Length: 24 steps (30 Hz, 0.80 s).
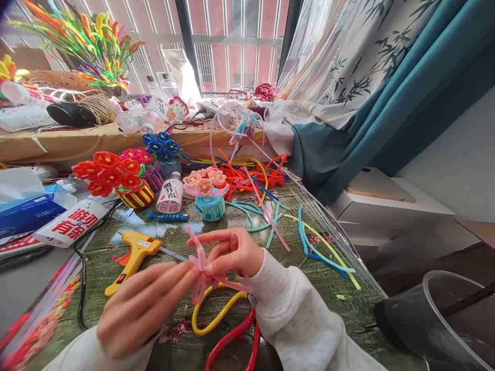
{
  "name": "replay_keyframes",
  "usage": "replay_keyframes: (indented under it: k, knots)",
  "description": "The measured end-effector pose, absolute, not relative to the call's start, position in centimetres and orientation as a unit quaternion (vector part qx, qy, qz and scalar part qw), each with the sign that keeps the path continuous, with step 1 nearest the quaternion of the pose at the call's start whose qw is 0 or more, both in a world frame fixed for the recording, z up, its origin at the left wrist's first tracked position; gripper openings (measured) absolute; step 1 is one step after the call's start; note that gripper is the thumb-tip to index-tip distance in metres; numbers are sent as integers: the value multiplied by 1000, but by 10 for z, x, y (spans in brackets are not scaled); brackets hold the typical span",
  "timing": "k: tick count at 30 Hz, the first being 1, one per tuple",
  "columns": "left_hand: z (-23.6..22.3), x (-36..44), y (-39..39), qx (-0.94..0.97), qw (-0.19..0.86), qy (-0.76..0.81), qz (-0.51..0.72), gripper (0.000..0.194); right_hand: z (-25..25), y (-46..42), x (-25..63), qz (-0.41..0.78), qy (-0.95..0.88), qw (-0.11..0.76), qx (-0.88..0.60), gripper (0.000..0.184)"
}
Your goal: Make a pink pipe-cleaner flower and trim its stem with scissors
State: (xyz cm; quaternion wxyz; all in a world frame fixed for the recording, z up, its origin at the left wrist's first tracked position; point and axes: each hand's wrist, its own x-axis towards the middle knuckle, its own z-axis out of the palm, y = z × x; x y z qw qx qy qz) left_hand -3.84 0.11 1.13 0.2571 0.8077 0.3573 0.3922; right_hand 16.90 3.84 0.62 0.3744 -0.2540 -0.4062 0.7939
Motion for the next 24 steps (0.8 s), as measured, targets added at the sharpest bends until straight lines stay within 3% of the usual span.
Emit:
replay_keyframes:
  k: [2, 3, 7, 11, 15, 19, 24]
  knots:
    - [18, -34, 13, 826, 177, 334, 417, 16, 8, 36, 167, 732, -439, 444, -272, 56]
    - [21, -32, 17, 808, 187, 358, 428, 16, 9, 34, 165, 705, -454, 467, -280, 56]
    - [24, -25, 23, 730, 368, 429, 383, 43, 11, 28, 159, 592, -537, 511, -318, 54]
    - [17, -24, 23, 626, 519, 450, 370, 32, 12, 20, 155, 466, -629, 505, -364, 44]
    - [13, -25, 24, 585, 557, 446, 386, 28, 12, 16, 154, 448, -657, 478, -374, 45]
    - [23, -26, 23, 671, 484, 430, 361, 18, 8, 22, 153, 543, -589, 487, -348, 49]
    - [32, -26, 21, 813, 239, 349, 400, 8, -3, 35, 155, 729, -437, 449, -277, 56]
